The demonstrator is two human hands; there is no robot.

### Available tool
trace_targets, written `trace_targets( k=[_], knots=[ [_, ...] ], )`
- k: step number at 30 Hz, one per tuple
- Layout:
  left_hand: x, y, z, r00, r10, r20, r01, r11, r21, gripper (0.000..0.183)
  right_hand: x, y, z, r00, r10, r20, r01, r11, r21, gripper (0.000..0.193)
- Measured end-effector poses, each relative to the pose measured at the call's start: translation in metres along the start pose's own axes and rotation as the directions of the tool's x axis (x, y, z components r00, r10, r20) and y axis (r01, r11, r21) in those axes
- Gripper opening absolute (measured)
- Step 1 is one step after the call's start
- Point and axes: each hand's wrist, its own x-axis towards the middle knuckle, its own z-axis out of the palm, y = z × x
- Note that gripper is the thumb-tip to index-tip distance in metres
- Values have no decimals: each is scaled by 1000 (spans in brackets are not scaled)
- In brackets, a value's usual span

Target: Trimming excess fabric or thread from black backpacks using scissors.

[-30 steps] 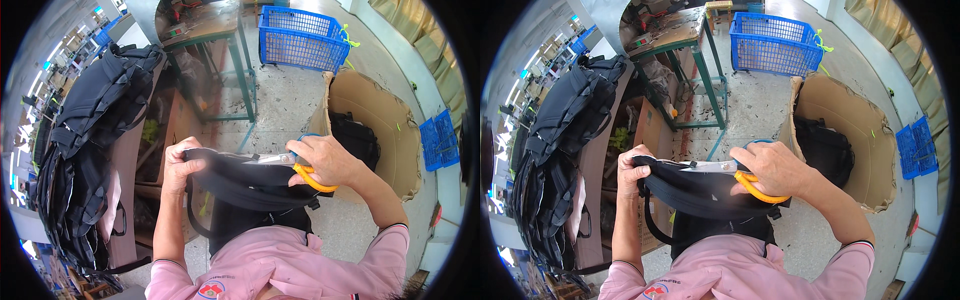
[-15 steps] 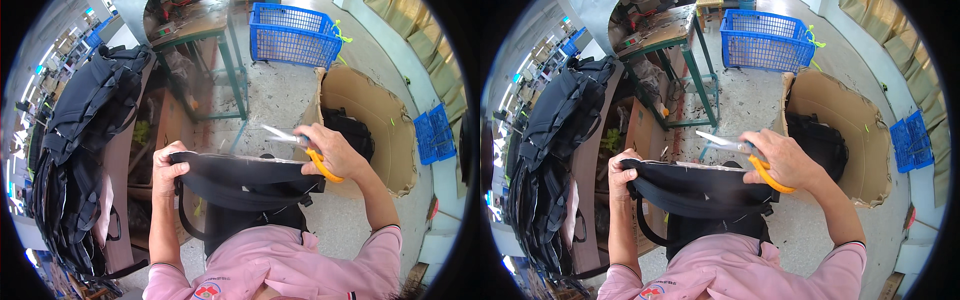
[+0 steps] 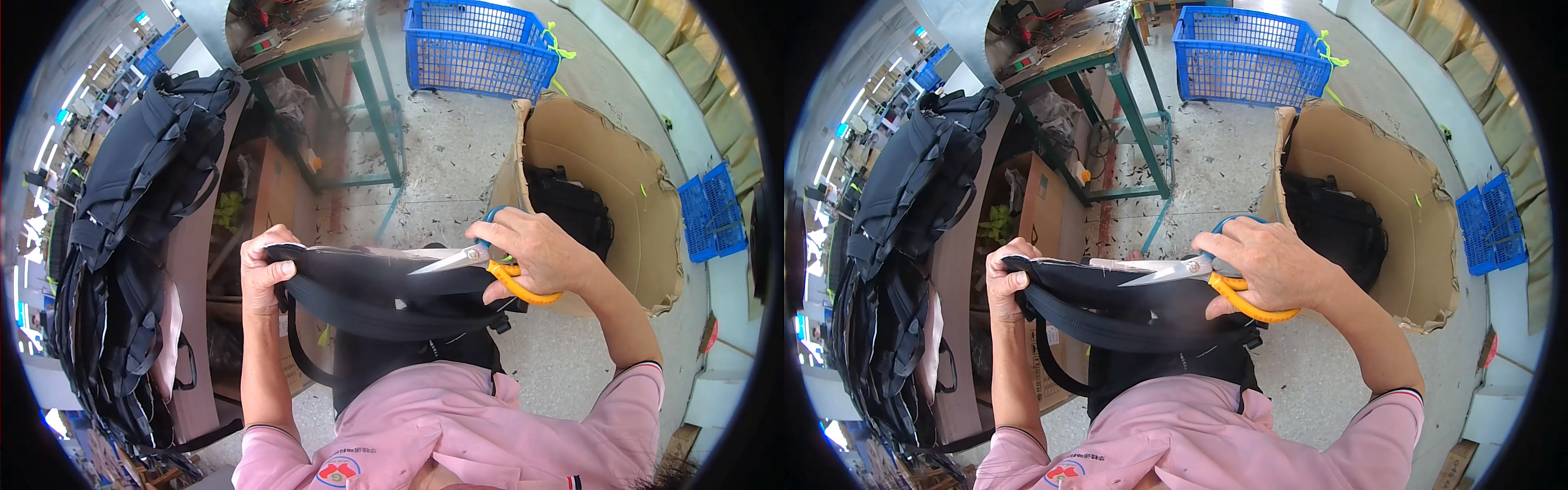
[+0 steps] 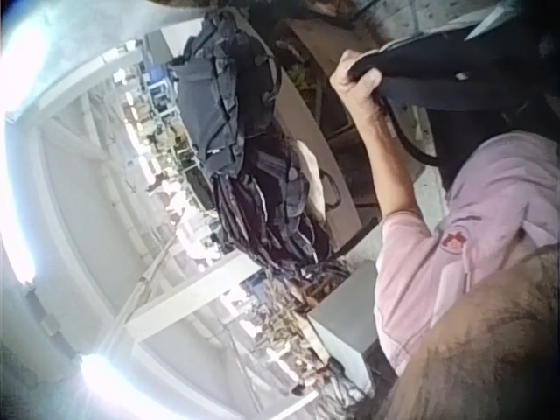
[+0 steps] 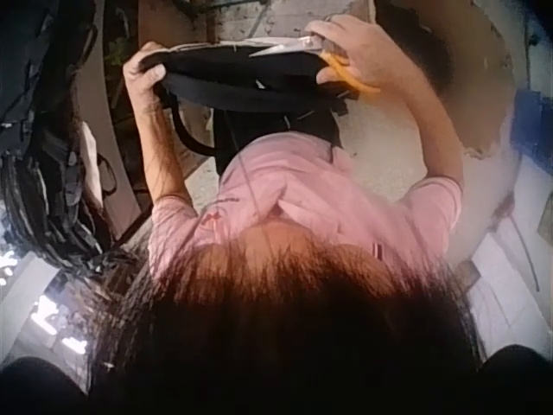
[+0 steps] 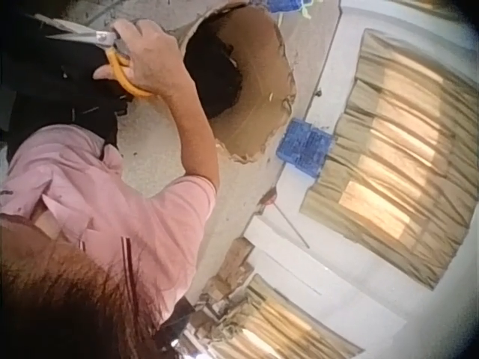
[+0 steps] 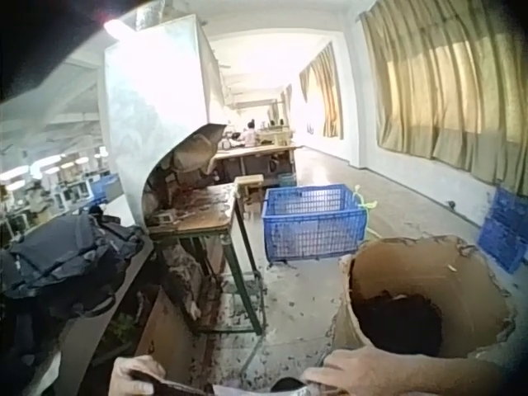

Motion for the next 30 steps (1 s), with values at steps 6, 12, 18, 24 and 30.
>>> trace_targets(
  k=[6, 12, 18, 24, 30],
  knots=[
    [-2, -4, -5, 1000, 4, 1, -4, 999, -32, 31, 11, 0, 7, 998, -45, -36, 44, 998, -38, 59],
    [-3, -8, -6, 1000, -9, -28, 8, 1000, -30, 31, 11, 2, 17, 995, -66, -77, 64, 997, -38, 53],
    [-2, -11, -7, 1000, -11, -22, 10, 999, -48, 31, 8, 4, 29, 997, -58, -48, 61, 996, 60, 52],
    [-3, -10, -9, 999, -9, -30, 8, 999, -51, 29, 12, -1, 23, 996, -38, -77, 41, 999, 34, 55],
    [-2, -6, 1, 998, -44, -46, 45, 999, 10, 31, 25, -13, 13, 999, -20, -28, 17, 996, -93, 62]
  ],
)
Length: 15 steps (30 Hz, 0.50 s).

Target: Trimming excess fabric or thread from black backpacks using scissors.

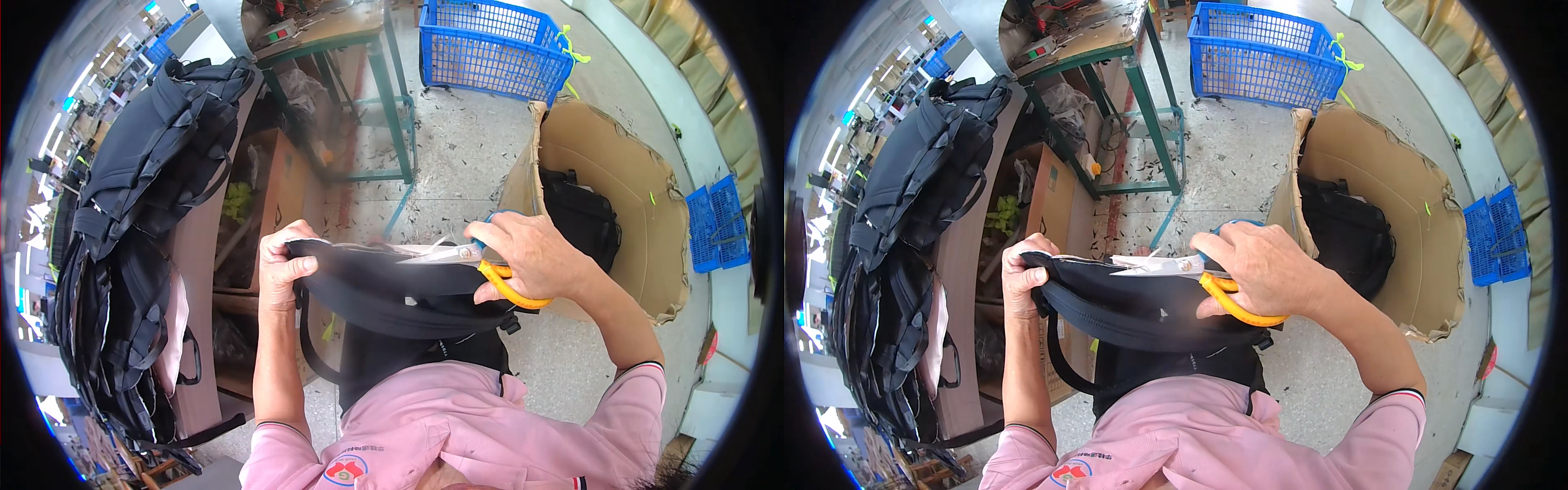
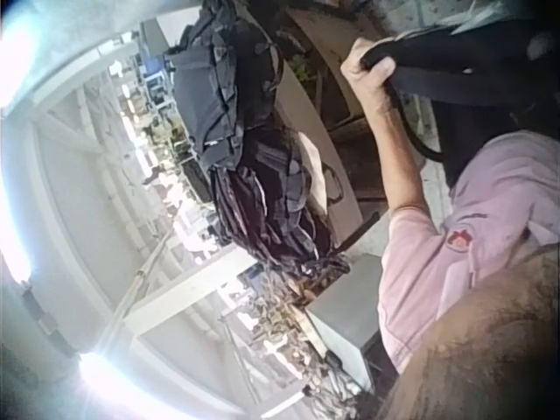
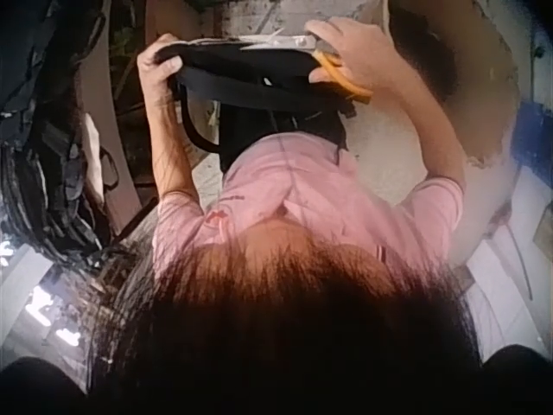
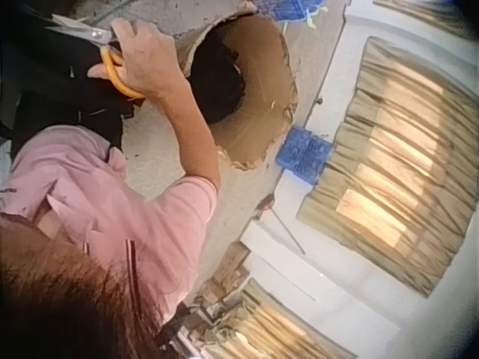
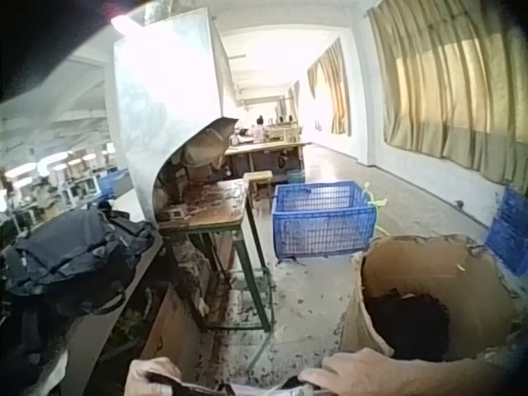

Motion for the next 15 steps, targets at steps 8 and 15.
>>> trace_targets(
  k=[8, 15],
  knots=[
    [0, -3, 1, 1000, -22, 9, 22, 1000, -5, 31, 1, 4, 9, 999, -43, -32, 43, 999, 7, 53],
    [1, -11, -5, 1000, -22, 11, 23, 999, -34, 32, 2, 10, 23, 991, -84, -102, 93, 992, 80, 43]
  ],
)
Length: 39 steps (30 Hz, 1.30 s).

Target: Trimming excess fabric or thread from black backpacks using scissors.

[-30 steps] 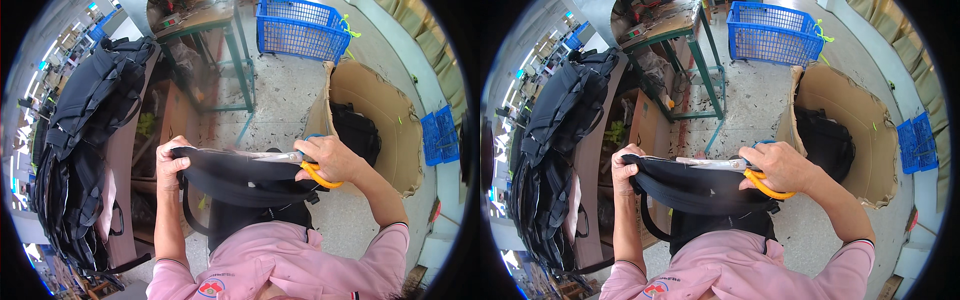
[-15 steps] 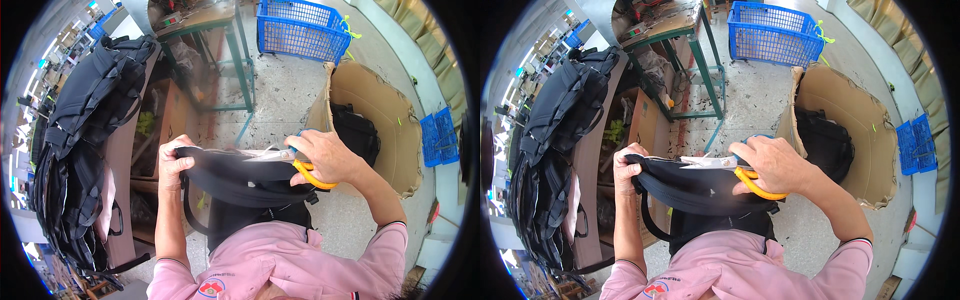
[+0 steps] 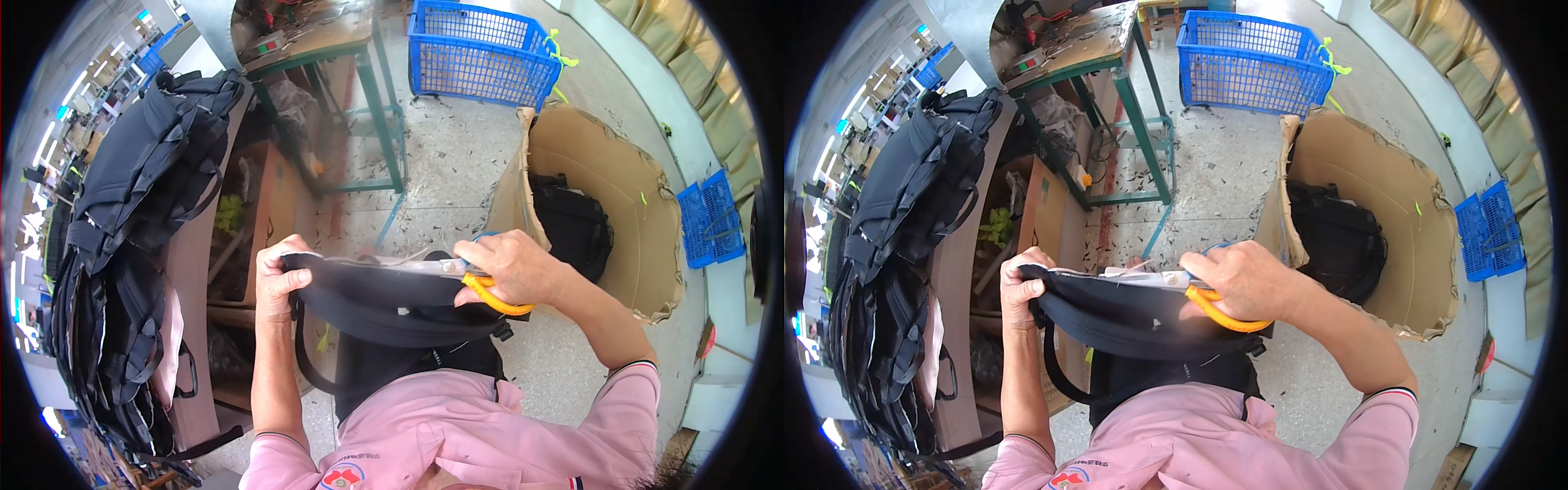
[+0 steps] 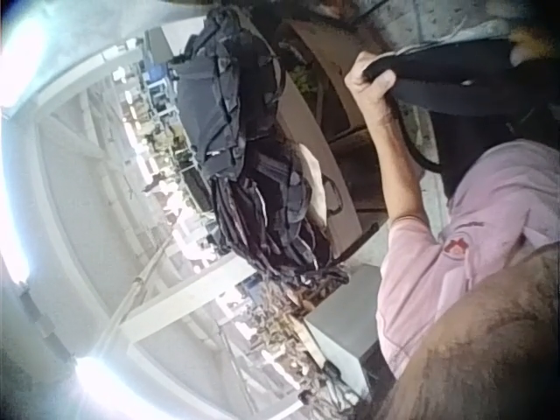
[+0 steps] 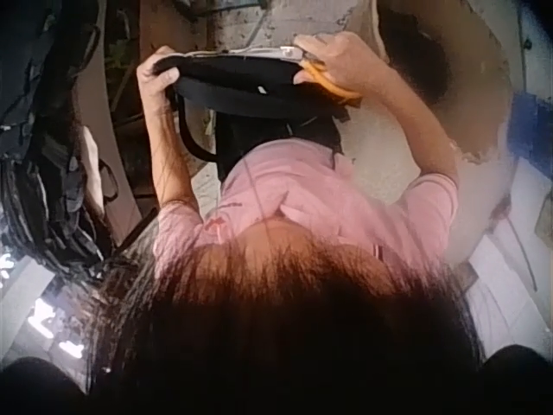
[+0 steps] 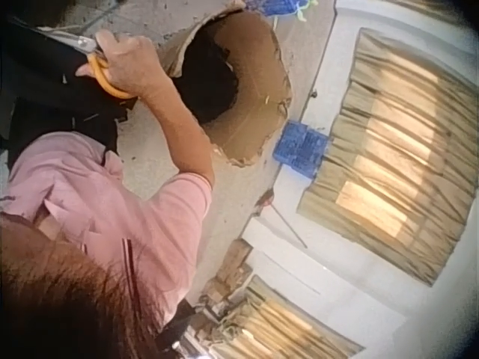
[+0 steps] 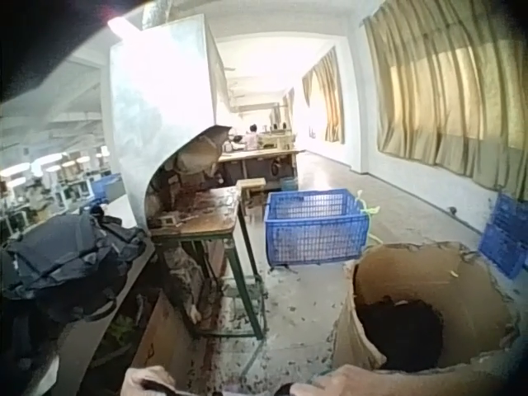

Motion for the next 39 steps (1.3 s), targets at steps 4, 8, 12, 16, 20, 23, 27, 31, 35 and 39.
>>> trace_targets(
  k=[4, 8, 12, 16, 20, 23, 27, 31, 35, 39],
  knots=[
    [0, 2, -1, 1000, 11, 21, -11, 1000, -8, 29, 0, -5, -1, 1000, 14, 15, -16, 993, 115, 40],
    [3, 0, 1, 997, 24, 70, -24, 1000, -5, 29, -2, -8, -1, 999, 38, 32, -41, 993, 112, 39],
    [4, 3, 5, 996, 24, 87, -21, 999, -36, 30, -5, -5, -2, 986, 160, -39, -138, 933, 332, 47],
    [3, 6, -11, 997, 60, 44, -59, 997, -40, 31, -18, 6, -12, 925, 359, 123, -372, 797, 476, 62],
    [5, 40, -17, 997, 60, -57, -57, 997, 44, 35, -32, -5, -17, 894, 408, 186, -432, 673, 600, 59],
    [25, 89, -1, 986, -34, -161, 65, 978, 196, 33, -31, -39, -18, 811, 569, 139, -422, 403, 812, 52],
    [53, 106, 9, 993, -114, -43, 121, 938, 324, 20, -35, -68, 12, 744, 649, 158, -365, 197, 910, 48],
    [63, 47, -2, 985, -169, 36, 155, 956, 249, 17, -60, -53, 38, 712, 674, 199, -378, 128, 917, 45],
    [69, 9, 1, 974, -182, 134, 153, 968, 198, 20, -102, -40, 47, 737, 674, 43, -464, 459, 758, 55],
    [74, 0, 2, 976, -140, 166, 114, 981, 160, 26, -130, -38, 37, 735, 674, 71, -606, 607, 514, 69]
  ],
)
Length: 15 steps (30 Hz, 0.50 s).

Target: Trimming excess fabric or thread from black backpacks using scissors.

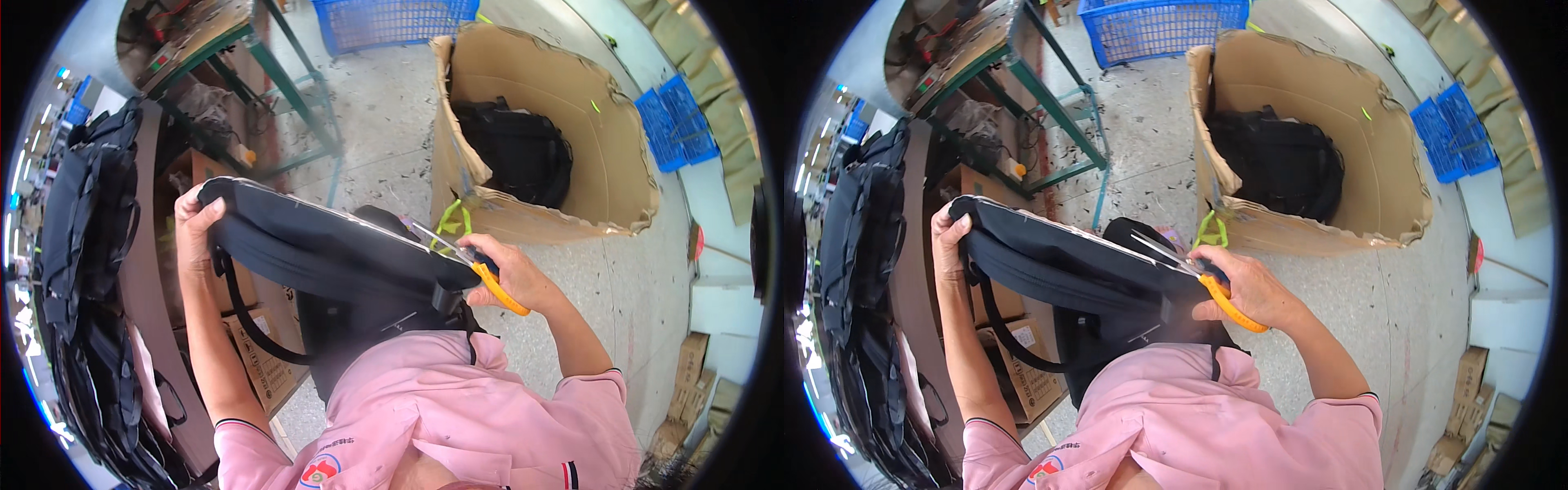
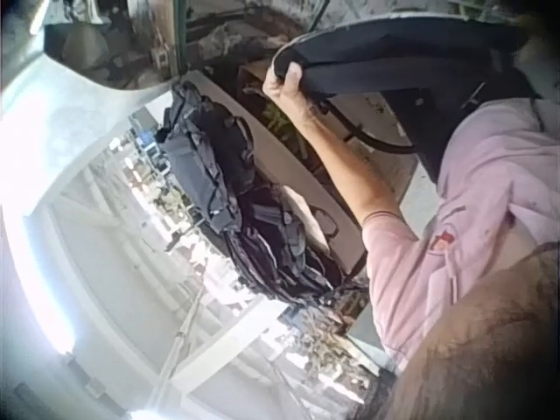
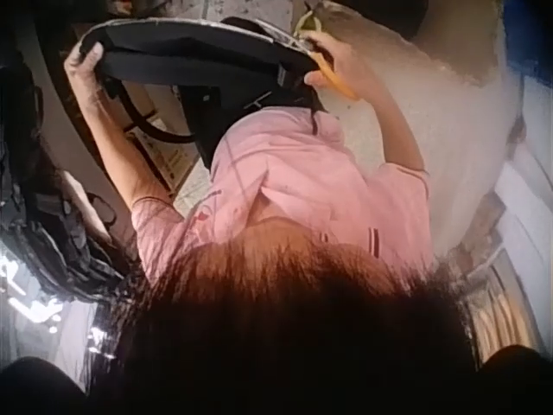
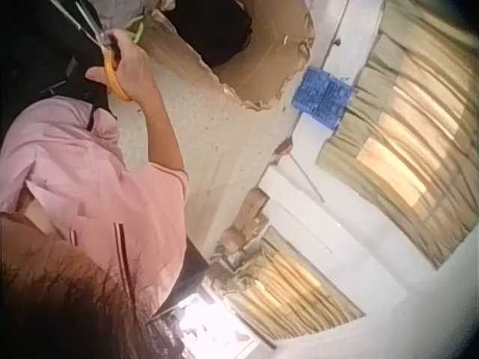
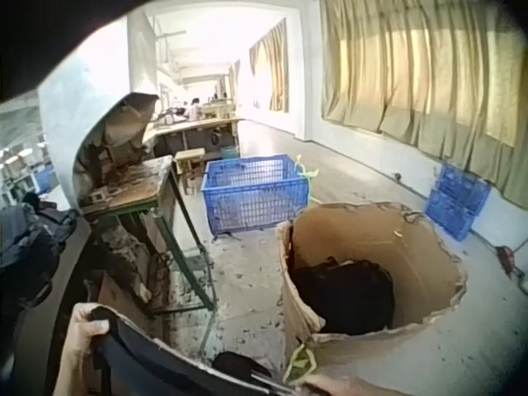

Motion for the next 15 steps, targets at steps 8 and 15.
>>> trace_targets(
  k=[8, 15],
  knots=[
    [2, -15, 3, 1000, 4, 6, -4, 1000, 5, 29, -11, 19, -13, 998, -64, -22, 57, 966, -252, 71],
    [0, -14, -3, 999, 24, 32, -25, 999, 29, 27, 27, 16, -34, 972, -185, 144, 225, 906, -358, 72]
  ],
)
